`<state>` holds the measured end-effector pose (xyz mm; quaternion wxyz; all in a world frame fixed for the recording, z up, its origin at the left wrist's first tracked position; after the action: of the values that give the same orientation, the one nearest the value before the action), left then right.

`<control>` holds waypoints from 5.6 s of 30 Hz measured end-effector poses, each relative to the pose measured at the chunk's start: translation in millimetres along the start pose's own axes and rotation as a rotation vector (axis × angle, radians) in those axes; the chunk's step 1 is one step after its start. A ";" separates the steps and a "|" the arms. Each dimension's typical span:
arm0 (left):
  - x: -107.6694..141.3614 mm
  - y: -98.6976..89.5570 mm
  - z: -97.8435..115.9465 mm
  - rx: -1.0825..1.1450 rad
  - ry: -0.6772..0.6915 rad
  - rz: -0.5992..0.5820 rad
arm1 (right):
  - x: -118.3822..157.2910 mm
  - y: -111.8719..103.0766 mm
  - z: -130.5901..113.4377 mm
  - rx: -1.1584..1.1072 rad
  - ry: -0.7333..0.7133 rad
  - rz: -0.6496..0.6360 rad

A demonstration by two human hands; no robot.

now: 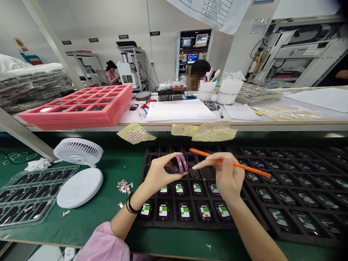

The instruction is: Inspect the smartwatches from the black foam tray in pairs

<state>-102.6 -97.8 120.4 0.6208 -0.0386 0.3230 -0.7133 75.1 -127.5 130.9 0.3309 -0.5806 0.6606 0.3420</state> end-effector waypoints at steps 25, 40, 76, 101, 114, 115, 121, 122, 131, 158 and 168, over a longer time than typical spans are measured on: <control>-4.0 19.6 2.8 0.236 -0.047 -0.055 | 24.2 -23.1 55.6 -0.184 0.556 0.035; -42.7 144.7 -42.0 -0.346 -0.053 -0.326 | 54.2 -149.7 88.4 0.777 0.373 -0.128; 55.1 -31.2 -134.6 -0.582 -0.329 -0.496 | 122.2 115.1 94.3 0.226 0.624 -0.707; -22.8 -11.2 -56.8 0.515 -0.525 -0.299 | 21.3 47.1 92.4 -0.334 0.720 -0.202; -24.6 -3.7 -57.8 0.469 -0.482 -0.276 | 13.5 40.8 83.4 -0.332 0.642 -0.275; -24.6 -3.4 -57.5 0.471 -0.478 -0.267 | 14.0 41.3 83.3 -0.332 0.642 -0.278; -24.1 -1.4 -56.8 0.486 -0.470 -0.247 | 14.1 43.4 79.1 -0.308 0.629 -0.283; -24.2 -1.2 -57.4 0.488 -0.469 -0.243 | 14.0 43.1 78.9 -0.293 0.626 -0.282; -24.1 1.2 -63.8 0.483 -0.438 -0.243 | 14.6 41.7 80.2 -0.254 0.639 -0.280; -26.3 -9.0 -63.9 0.554 -0.455 -0.211 | 13.6 42.2 79.4 -0.289 0.639 -0.334; -22.6 -8.9 -55.1 0.539 -0.457 -0.227 | 13.9 36.2 84.7 -0.173 0.679 -0.196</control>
<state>-130.3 -54.2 89.2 0.5815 -0.0676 -0.0299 -0.8102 41.1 -60.9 75.5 0.0736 -0.7474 0.6428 0.1509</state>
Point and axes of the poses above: each hand's wrist, its own x-axis away from the middle knuckle, its own y-axis out of the palm, z = x × y, the point moved 6 cm from there along -x, towards the middle knuckle, and after that the axes turned 15 degrees about -y, right-handed, at the moved point
